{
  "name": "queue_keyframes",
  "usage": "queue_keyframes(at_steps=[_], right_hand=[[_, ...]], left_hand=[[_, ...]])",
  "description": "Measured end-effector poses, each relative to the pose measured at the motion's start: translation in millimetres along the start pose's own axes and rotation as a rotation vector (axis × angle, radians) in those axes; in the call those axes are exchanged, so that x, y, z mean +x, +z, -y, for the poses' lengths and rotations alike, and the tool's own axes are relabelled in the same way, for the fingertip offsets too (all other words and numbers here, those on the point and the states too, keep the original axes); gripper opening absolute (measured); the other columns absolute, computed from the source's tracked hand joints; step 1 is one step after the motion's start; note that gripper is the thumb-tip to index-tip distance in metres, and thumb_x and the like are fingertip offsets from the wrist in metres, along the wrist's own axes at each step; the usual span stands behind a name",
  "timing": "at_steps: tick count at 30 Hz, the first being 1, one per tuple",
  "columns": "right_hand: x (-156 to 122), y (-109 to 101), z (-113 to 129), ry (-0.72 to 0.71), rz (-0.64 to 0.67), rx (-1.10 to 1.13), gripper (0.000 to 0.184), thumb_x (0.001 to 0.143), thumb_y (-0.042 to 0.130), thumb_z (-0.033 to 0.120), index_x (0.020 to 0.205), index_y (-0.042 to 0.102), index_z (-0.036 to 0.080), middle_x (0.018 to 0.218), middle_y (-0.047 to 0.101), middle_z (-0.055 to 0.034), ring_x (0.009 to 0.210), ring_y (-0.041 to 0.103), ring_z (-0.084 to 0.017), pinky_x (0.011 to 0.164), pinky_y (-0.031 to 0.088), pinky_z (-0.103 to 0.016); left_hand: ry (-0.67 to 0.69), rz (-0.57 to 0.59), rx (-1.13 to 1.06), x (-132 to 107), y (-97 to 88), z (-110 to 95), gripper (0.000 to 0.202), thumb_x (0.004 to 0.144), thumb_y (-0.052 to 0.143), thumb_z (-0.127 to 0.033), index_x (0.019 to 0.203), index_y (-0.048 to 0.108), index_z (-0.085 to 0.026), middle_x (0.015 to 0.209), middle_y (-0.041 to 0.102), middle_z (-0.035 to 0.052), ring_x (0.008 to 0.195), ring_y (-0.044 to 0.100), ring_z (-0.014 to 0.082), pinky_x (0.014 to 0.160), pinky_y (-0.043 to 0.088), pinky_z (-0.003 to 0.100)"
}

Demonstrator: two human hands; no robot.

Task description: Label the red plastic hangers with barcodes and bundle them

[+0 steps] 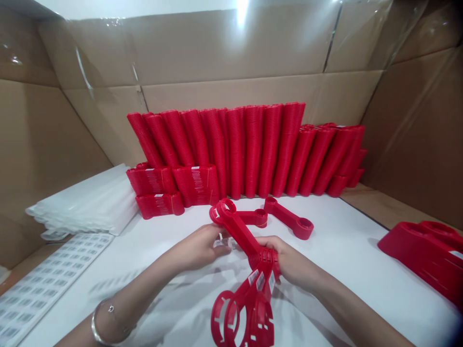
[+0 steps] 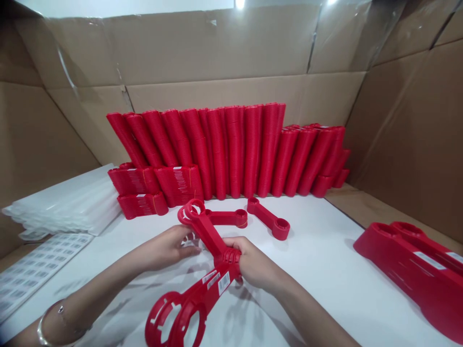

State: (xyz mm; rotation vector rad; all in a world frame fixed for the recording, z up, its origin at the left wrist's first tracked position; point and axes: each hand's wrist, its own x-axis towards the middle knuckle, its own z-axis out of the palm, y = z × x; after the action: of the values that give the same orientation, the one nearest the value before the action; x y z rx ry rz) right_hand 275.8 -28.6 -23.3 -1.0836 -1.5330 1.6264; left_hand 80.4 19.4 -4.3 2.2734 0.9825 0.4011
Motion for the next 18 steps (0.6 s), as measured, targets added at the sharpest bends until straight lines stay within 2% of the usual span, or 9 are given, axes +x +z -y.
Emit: queue_keyframes(at_steps=[3, 6, 10, 18], right_hand=[[0.2, 2.8, 1.1, 0.023, -0.029, -0.001, 0.023, 0.067, 0.045, 0.012, 0.081, 0.064, 0.016, 0.05, 0.047, 0.0054, 0.041, 0.039, -0.006, 0.04, 0.029, -0.02], [-0.2, 4.9, 0.5, 0.028, -0.044, -0.02, 0.031, 0.069, 0.045, 0.014, 0.093, 0.064, 0.017, 0.052, 0.048, 0.0051, 0.042, 0.039, -0.006, 0.041, 0.031, -0.02], [0.2, 6.9, -1.7, 0.021, -0.002, -0.02, 0.035, 0.07, 0.046, 0.013, 0.1, 0.063, 0.017, 0.051, 0.048, 0.0055, 0.041, 0.038, -0.006, 0.042, 0.031, -0.02], [1.4, 7.7, -5.5, 0.051, -0.031, -0.025, 0.036, 0.067, 0.048, 0.012, 0.099, 0.064, 0.019, 0.052, 0.049, 0.0057, 0.042, 0.039, -0.007, 0.043, 0.032, -0.02]], left_hand=[[0.047, -0.061, -0.007, 0.7, 2.9, -5.9, 0.018, 0.077, 0.045, -0.018, 0.088, 0.059, -0.018, 0.09, 0.06, 0.0025, 0.079, 0.052, 0.0163, 0.07, 0.042, 0.026], [0.023, -0.123, 0.004, 1.2, 6.4, -8.0, 0.016, 0.076, 0.045, -0.018, 0.081, 0.06, -0.018, 0.096, 0.06, 0.0032, 0.084, 0.052, 0.0178, 0.072, 0.041, 0.027], [0.02, -0.065, -0.027, -0.5, 6.6, -8.7, 0.015, 0.075, 0.045, -0.016, 0.082, 0.059, -0.018, 0.087, 0.06, 0.0014, 0.081, 0.053, 0.017, 0.07, 0.041, 0.026], [-0.054, -0.037, -0.01, -0.8, 11.6, -4.3, 0.014, 0.076, 0.043, -0.019, 0.079, 0.057, -0.017, 0.073, 0.056, -0.0005, 0.065, 0.049, 0.0141, 0.057, 0.036, 0.023]])
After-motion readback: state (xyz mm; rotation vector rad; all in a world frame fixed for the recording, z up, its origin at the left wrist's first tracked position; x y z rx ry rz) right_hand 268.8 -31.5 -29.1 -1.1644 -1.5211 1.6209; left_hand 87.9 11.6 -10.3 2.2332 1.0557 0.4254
